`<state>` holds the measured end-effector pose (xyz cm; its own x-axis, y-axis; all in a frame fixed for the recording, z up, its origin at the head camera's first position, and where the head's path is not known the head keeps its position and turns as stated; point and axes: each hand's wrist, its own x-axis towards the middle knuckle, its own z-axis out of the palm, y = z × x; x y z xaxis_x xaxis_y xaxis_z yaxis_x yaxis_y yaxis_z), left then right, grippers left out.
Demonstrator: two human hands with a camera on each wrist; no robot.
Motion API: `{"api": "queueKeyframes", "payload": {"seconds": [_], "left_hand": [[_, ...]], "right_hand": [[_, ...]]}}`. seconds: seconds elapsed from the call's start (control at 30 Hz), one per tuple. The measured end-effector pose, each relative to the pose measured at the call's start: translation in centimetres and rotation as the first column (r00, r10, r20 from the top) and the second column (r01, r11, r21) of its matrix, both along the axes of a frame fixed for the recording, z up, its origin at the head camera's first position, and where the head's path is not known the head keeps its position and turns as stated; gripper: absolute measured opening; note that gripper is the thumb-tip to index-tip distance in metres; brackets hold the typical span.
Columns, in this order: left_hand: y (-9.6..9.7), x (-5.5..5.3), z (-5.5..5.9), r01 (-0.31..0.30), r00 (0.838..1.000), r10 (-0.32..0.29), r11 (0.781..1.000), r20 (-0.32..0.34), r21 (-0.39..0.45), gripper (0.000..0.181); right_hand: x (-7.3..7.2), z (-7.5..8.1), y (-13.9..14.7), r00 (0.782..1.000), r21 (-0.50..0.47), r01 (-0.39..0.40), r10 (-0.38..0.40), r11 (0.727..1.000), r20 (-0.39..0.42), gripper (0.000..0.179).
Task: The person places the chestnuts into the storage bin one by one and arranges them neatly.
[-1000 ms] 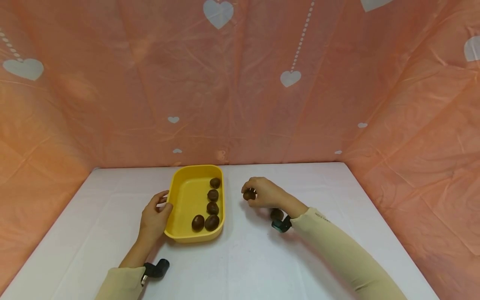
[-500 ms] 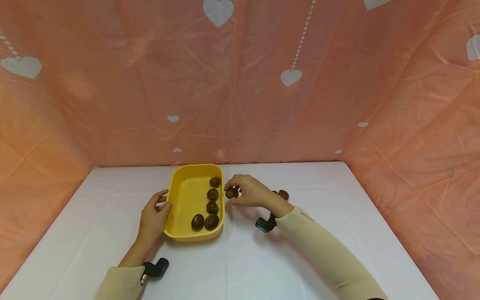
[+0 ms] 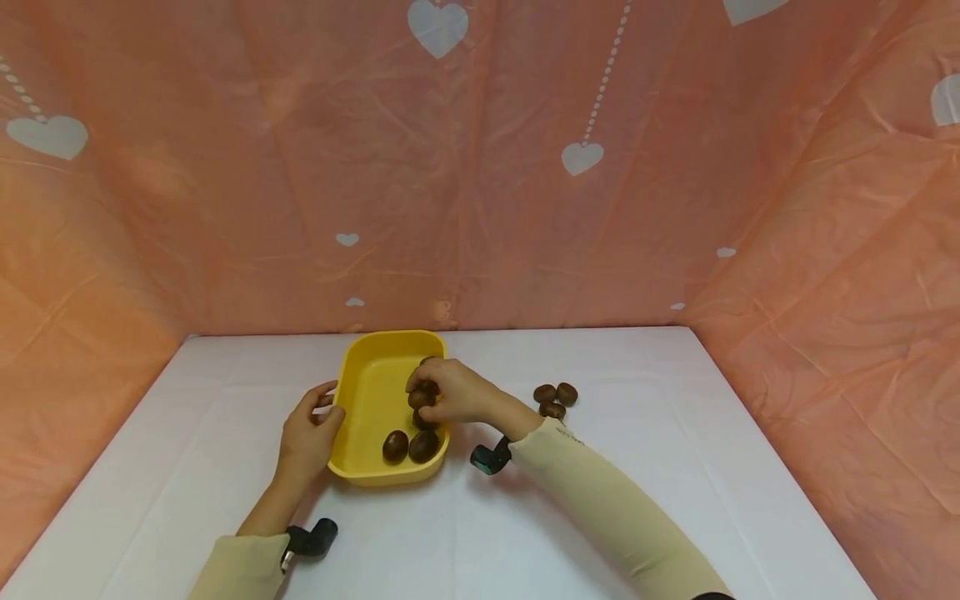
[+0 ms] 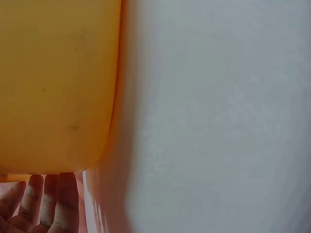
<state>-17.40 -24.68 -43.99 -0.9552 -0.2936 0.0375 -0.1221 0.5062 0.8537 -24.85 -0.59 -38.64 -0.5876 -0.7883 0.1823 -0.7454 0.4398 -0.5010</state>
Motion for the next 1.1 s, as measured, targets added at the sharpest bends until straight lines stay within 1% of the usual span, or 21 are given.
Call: {"api": "queueKeyframes", "payload": {"seconds": [0.2,0.43,0.57,0.7,0.9,1.1], "left_hand": [[0.0,-0.1,-0.3,0.0,1.0,0.0,1.0,-0.004,-0.007,0.045],[0.0,0.0,-0.4,-0.001,1.0,0.001,1.0,0.001,-0.004,0.045],[-0.1,0.0,-0.2,0.0,1.0,0.0,1.0,0.004,-0.008,0.045],[-0.1,0.0,-0.2,0.002,1.0,-0.002,1.0,0.005,-0.005,0.045],[0.0,0.0,-0.2,-0.004,1.0,0.004,1.0,-0.014,-0.004,0.044],[-0.1,-0.1,-0.2,-0.003,1.0,0.003,1.0,-0.009,0.015,0.045]], "right_hand": [[0.1,-1.0,-1.7,1.0,0.071,0.007,-0.006,0.997,-0.008,0.03],[-0.1,-1.9,-2.9,0.999,0.123,-0.049,0.05,0.991,-0.003,0.028],[-0.3,-2.2,-3.3,0.998,0.145,-0.063,0.063,0.987,0.01,0.028],[-0.5,-2.4,-3.8,0.998,0.186,-0.059,0.058,0.981,0.013,0.029],[-0.4,-2.5,-4.2,0.999,0.246,-0.043,0.045,0.968,-0.002,0.03],[-0.2,-2.6,-4.4,0.999,0.27,-0.029,0.035,0.962,-0.015,0.03]]}}
